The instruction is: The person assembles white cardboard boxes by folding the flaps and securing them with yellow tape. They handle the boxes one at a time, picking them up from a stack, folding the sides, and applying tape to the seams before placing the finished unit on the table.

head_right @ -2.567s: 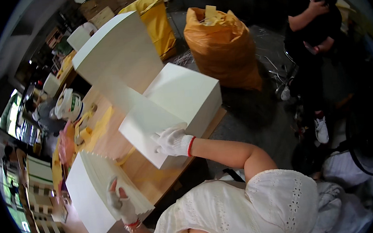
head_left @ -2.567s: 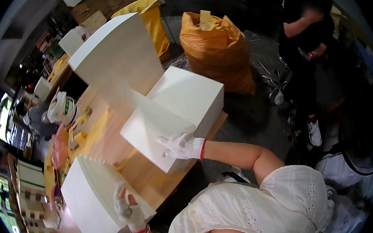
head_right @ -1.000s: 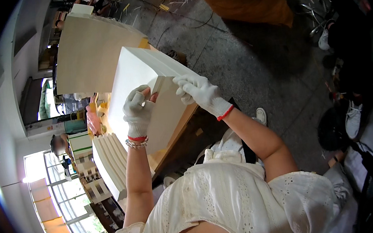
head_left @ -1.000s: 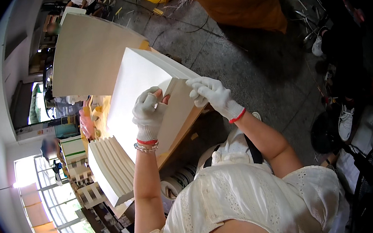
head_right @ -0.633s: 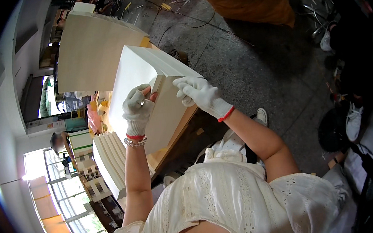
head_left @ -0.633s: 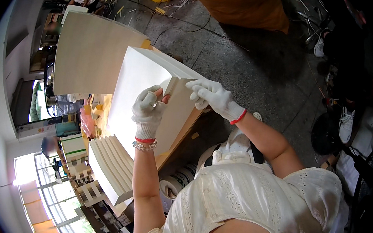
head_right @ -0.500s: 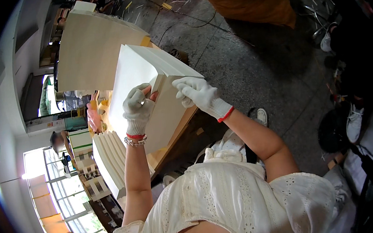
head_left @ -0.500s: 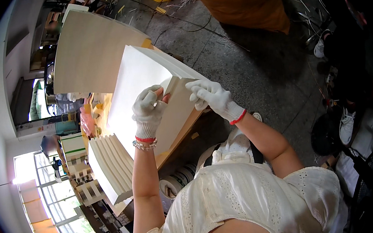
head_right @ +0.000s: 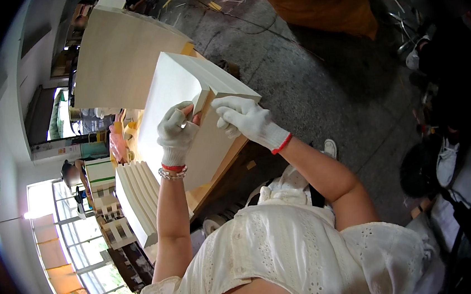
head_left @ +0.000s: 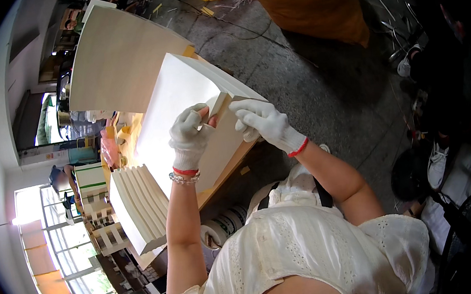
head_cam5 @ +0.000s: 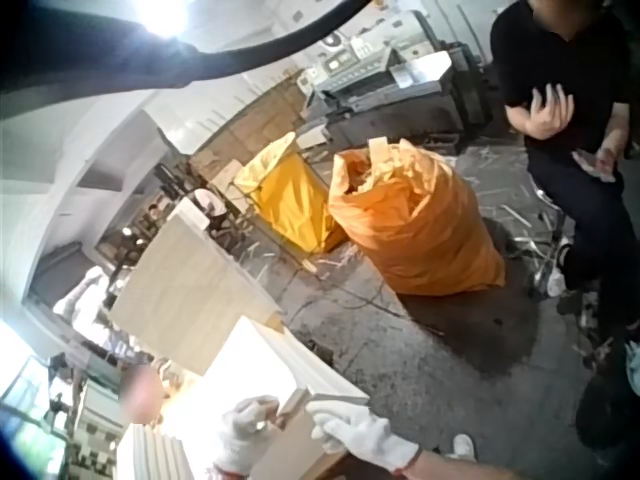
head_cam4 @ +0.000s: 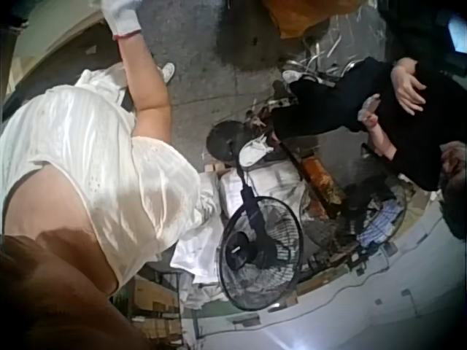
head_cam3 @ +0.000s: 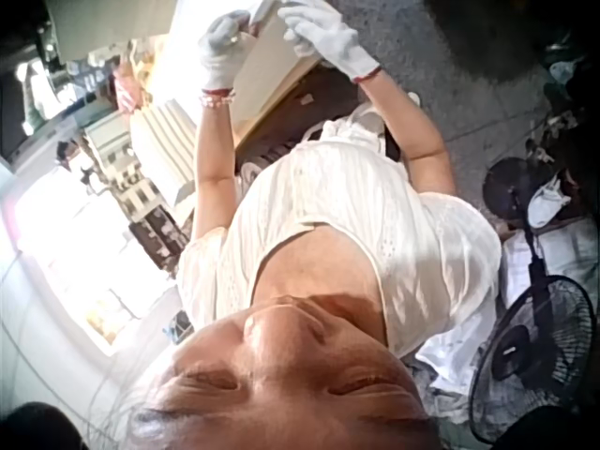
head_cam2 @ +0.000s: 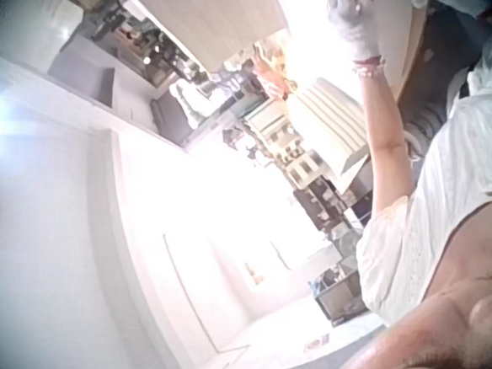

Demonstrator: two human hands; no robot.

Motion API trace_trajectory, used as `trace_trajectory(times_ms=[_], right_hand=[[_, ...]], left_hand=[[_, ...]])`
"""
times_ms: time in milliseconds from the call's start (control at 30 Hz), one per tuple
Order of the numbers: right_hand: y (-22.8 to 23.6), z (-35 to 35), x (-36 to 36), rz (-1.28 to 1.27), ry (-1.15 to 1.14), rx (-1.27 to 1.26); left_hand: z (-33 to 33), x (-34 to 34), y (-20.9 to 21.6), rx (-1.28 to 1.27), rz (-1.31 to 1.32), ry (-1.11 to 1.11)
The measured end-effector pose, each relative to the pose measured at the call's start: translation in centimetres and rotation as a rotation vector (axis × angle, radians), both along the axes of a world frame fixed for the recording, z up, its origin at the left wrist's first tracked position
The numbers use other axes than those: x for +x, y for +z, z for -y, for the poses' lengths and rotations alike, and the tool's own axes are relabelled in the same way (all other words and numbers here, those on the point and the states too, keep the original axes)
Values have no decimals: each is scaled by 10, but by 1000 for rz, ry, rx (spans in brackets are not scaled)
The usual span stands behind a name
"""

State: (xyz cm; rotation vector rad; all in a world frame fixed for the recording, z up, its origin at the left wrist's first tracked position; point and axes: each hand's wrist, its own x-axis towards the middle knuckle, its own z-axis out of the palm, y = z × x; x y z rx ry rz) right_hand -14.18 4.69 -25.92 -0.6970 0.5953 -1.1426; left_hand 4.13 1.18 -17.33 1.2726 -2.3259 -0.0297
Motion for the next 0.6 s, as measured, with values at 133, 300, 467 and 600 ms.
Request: trace_trajectory(times_ms=[133, 300, 467, 600], right_hand=[[40, 11, -6, -83, 220, 11], [41, 20, -3, 77, 247, 15], [47, 24, -2, -102, 239, -29], [48, 14, 10, -5, 246, 13]], left_hand=[[-2, 4, 2, -93, 159, -45], [-18, 6, 4, -197, 262, 52], [-25, 35, 9, -52, 154, 150], [-10, 51, 34, 147, -24, 229]])
